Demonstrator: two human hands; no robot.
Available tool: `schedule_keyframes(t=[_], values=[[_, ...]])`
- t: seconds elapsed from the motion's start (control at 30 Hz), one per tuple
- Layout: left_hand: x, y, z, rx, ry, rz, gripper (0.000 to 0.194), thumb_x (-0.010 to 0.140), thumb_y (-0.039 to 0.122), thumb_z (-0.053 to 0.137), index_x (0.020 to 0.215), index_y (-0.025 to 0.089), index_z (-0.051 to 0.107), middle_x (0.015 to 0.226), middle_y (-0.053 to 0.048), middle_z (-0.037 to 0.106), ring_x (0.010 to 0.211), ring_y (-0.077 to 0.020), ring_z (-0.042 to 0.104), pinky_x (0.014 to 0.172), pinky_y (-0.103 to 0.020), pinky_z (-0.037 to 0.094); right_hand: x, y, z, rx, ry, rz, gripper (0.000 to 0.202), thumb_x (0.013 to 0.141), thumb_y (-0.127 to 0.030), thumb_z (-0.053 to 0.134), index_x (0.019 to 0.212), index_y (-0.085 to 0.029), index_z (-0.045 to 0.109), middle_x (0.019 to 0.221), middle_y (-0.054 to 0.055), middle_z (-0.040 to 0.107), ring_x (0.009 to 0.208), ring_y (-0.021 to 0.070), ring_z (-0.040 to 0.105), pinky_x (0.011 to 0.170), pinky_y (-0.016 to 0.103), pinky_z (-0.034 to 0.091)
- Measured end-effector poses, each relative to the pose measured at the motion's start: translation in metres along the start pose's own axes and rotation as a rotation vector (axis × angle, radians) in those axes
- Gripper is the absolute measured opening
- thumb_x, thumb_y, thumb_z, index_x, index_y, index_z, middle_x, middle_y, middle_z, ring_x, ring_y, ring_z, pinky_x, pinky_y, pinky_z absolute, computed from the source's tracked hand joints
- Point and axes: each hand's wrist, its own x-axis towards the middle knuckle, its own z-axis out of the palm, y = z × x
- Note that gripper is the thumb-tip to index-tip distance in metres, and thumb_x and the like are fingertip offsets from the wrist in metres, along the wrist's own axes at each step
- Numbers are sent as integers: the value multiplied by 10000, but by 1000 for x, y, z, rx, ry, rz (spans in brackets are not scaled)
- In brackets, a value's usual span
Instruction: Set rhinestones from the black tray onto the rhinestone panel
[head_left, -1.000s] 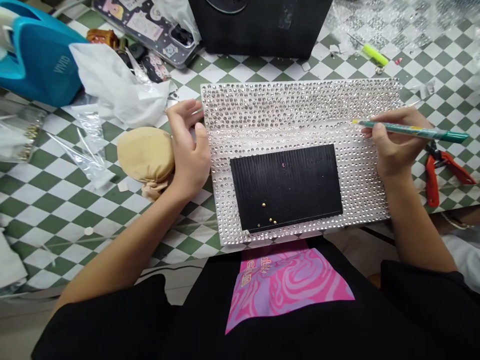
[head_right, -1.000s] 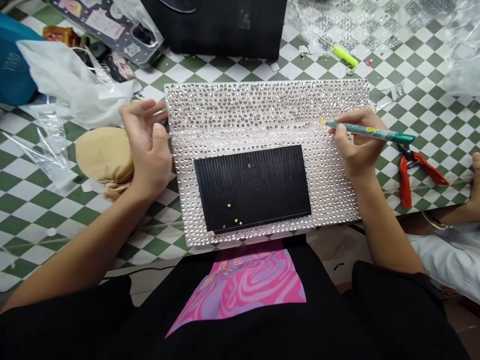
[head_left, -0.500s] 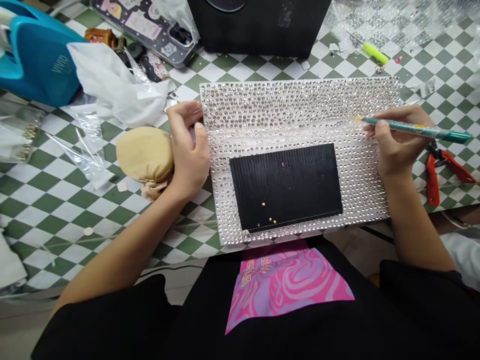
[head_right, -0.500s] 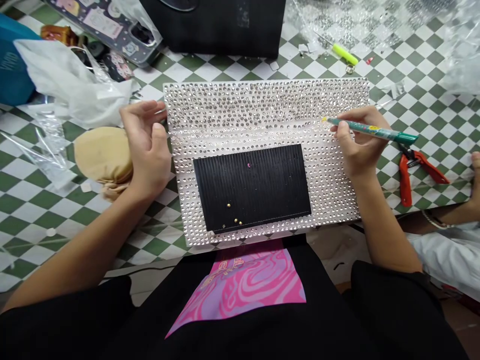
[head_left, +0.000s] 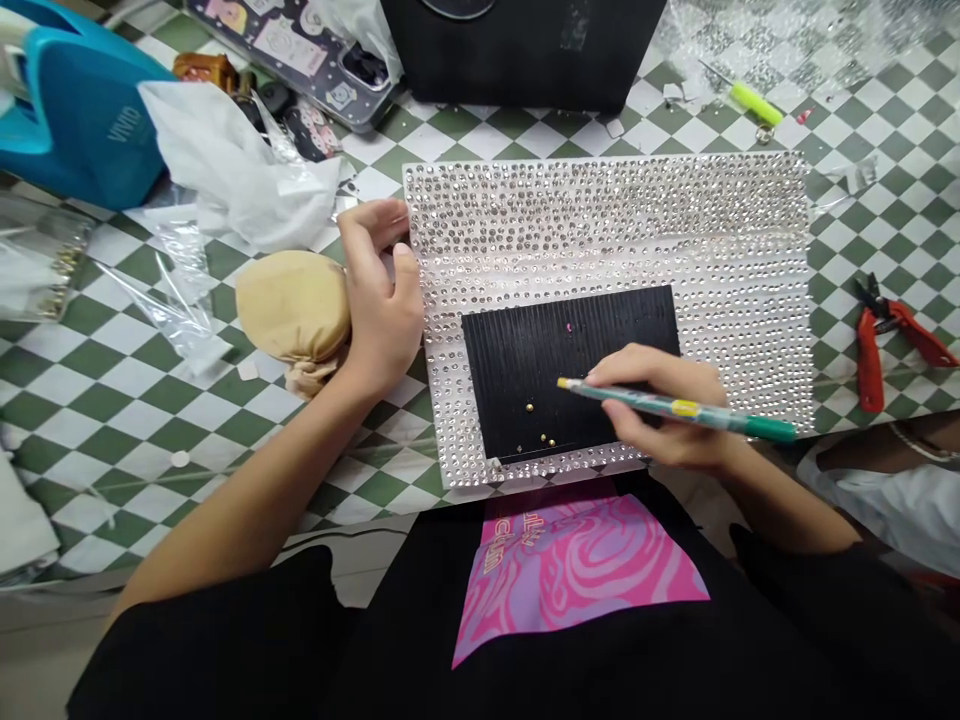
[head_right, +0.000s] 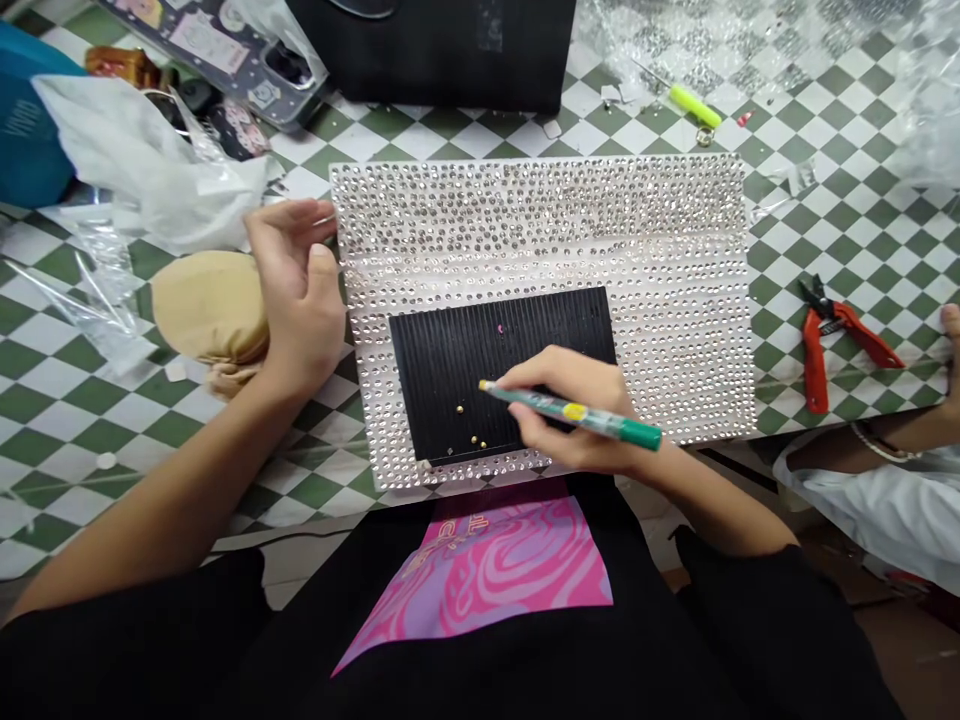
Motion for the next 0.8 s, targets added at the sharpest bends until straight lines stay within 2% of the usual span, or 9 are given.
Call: schedule_keyframes(t=[0.07,0.23,0.37,0.57,0.8], values=[[0,-1,0,6,-5,-5,500,947,631,385,1267,247,398,1229,-74,494,1175,-202,555,1079,-482,456,2,-4,13,52,-48,-64,149,841,-130,583,978,-181,609,851,34,696,770,121,663,715,255,554],[0,6,1,-5,8,-43,541,923,657,412,1247,223,417,1220,-90,510,1179,-214,549,1104,-492,430,8,-3,28,54,-38,-161,143,820,-99,566,933,-179,603,798,31,678,731,135,632,718,294,546],[1,13,3,-12,38,-83,494,927,635,420,1222,240,454,1212,-95,534,1161,-205,560,1103,-456,437,9,-3,29,28,-70,-186,164,800,-83,567,930,-178,602,778,32,667,709,143,616,684,305,541],[1,12,2,13,26,-74,545,906,677,408,1230,240,443,1210,-89,529,1162,-214,562,1102,-479,429,7,-1,29,49,-3,-168,156,777,-73,559,881,-186,589,740,20,646,698,146,604,682,316,541],[1,16,2,1,12,-93,540,916,659,421,1236,225,451,1221,-101,527,1172,-219,551,1105,-468,429,7,1,26,49,-4,-167,141,771,-74,552,856,-184,577,726,22,646,701,152,617,684,318,547]])
